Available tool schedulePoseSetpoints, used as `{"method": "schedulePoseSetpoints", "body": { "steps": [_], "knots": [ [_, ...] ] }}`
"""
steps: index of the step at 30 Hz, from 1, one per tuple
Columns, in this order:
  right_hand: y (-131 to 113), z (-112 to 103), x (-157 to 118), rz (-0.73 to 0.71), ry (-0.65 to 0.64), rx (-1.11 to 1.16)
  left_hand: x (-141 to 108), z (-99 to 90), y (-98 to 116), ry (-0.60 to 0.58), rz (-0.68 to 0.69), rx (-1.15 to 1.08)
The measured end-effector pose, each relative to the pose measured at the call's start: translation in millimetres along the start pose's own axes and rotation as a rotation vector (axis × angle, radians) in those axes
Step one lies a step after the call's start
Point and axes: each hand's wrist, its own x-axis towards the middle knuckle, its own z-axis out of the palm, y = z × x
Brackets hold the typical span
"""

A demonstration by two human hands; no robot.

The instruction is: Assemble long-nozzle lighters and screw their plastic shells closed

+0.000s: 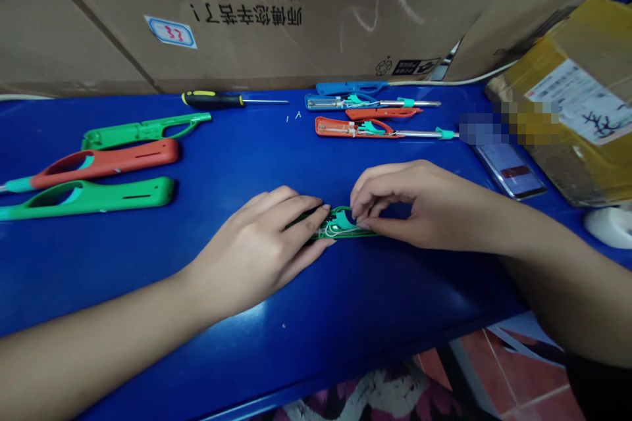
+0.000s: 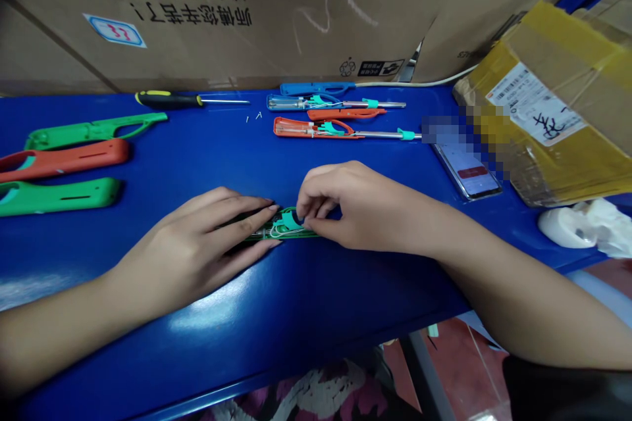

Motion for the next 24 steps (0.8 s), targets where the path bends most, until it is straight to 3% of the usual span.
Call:
{"method": "schedulePoseSetpoints", "body": {
  "steps": [7, 24],
  "knots": [
    [3.7, -3.9, -4.0, -0.036, -0.077, -0.210, -0.9, 0.2, 0.6, -0.014, -0.001, 0.032],
    [0.8, -2.4, -3.8, -0.027, -0.096, -0.208, 2.3, 0.5, 0.0, -0.081, -0.062, -0.201]
  ]
}}
